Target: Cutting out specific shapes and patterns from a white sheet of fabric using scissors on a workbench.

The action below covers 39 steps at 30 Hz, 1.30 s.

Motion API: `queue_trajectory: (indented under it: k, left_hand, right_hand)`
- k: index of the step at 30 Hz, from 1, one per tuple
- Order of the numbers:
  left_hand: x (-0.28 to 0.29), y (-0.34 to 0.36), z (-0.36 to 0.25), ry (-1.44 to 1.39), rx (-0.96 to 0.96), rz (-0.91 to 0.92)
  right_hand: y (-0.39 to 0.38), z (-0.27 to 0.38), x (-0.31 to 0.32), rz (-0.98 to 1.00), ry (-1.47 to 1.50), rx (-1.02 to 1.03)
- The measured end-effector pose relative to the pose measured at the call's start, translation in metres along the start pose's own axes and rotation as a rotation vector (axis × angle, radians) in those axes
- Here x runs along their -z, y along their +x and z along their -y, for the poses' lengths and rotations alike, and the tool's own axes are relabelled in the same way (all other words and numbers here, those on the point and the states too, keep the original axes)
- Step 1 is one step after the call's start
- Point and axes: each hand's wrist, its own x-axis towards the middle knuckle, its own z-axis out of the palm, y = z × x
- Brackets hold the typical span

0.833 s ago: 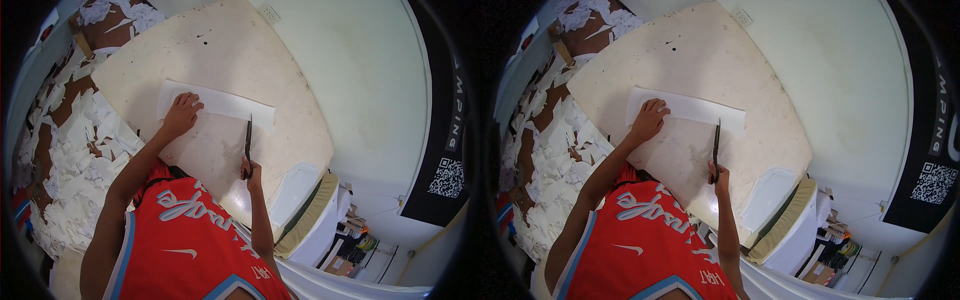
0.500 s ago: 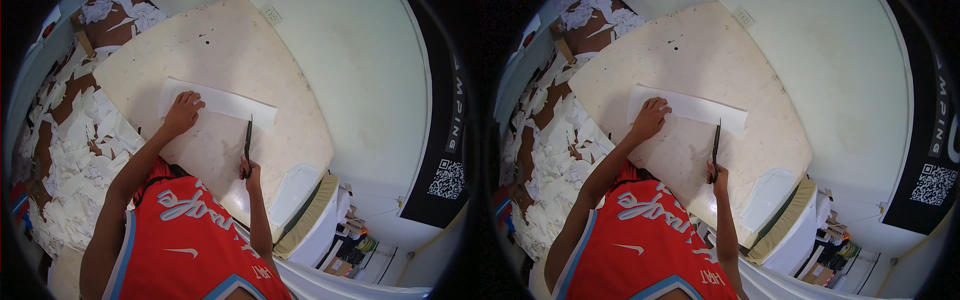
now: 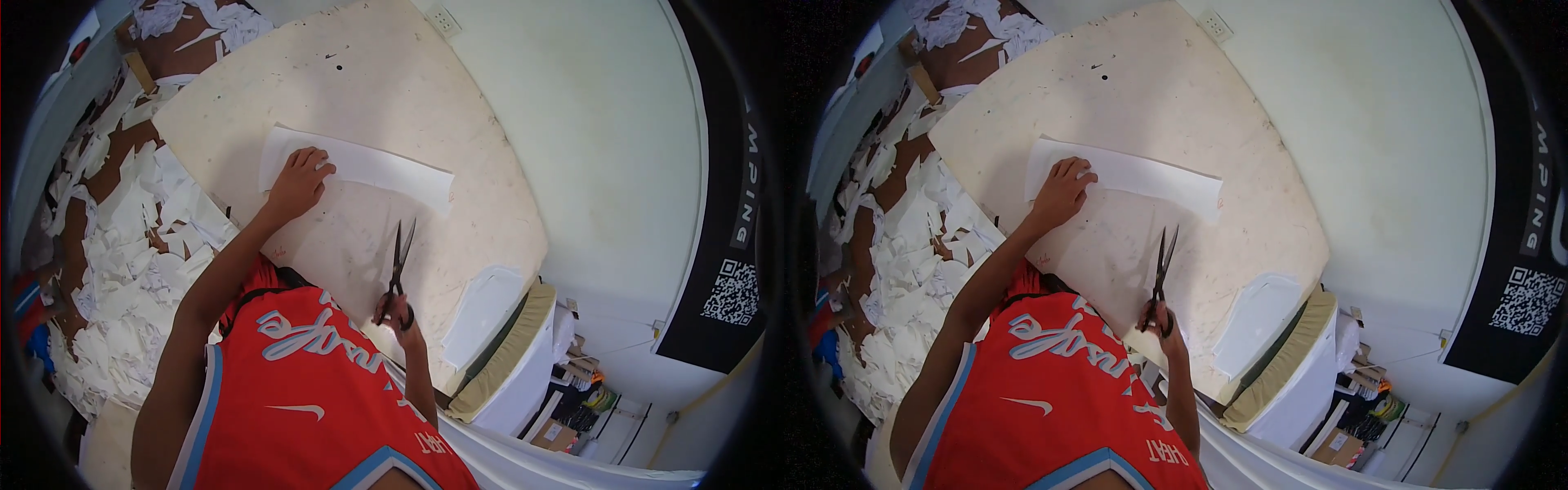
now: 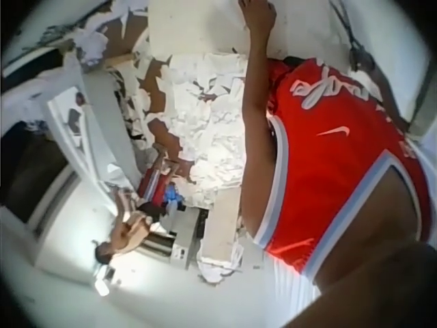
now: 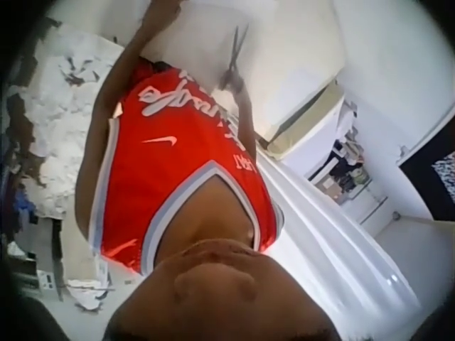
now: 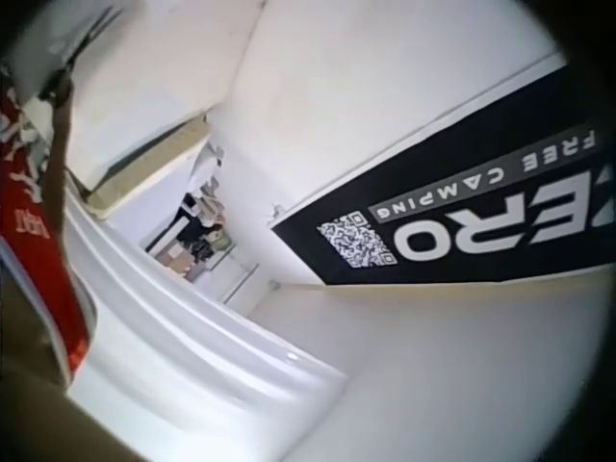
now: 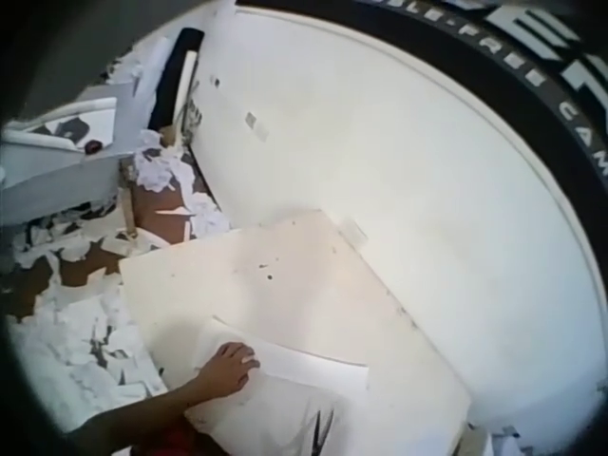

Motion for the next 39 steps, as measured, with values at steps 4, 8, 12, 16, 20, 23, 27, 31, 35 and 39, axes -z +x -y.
queue_trajectory:
  k: [4, 8, 12, 16, 20, 23, 27, 31, 35, 39]
  left_hand:
    - [0.003, -0.001, 0.001, -0.012, 0.019, 0.003]
    - [0.001, 0.002, -0.002, -0.019, 0.025, 0.008]
    - [0.001, 0.002, -0.001, -0.019, 0.015, 0.003]
    - [0.002, 0.002, 0.003, -0.026, 0.016, 0.012]
    - [0.003, 0.002, 0.003, -0.029, 0.003, -0.011]
    - [0.005, -0.001, -0.003, -0.024, 0.017, -0.001]
    - [0.003, -0.001, 0.0, -0.022, 0.052, -0.022]
    - [0.005, -0.002, -0.001, -0.032, 0.08, 0.001]
    - [0.006, 0.0, -0.001, -0.05, 0.071, -0.011]
    - [0.005, 0.006, 0.001, -0.04, 0.08, -0.003]
  right_hand:
    - [-0.059, -0.032, -0.01, 0.006, -0.077, -0.012]
    - [-0.076, -0.038, -0.01, 0.011, -0.118, -0.04]
    - [-0.085, -0.042, -0.006, 0.034, -0.178, -0.066]
    - [-0.085, -0.036, -0.008, 0.077, -0.239, -0.07]
    - [0.019, 0.019, -0.013, 0.114, -0.275, 0.112]
    - [0.089, 0.079, -0.043, -0.184, -0.31, 0.119]
    - [0.085, 0.12, -0.065, -0.283, -0.278, 0.545]
    - [0.052, 0.149, -0.075, -0.24, -0.333, 0.765]
    - [0.025, 0.115, -0.067, -0.298, -0.222, 0.342]
    - [-0.01, 0.017, -0.029, -0.14, -0.229, 0.008]
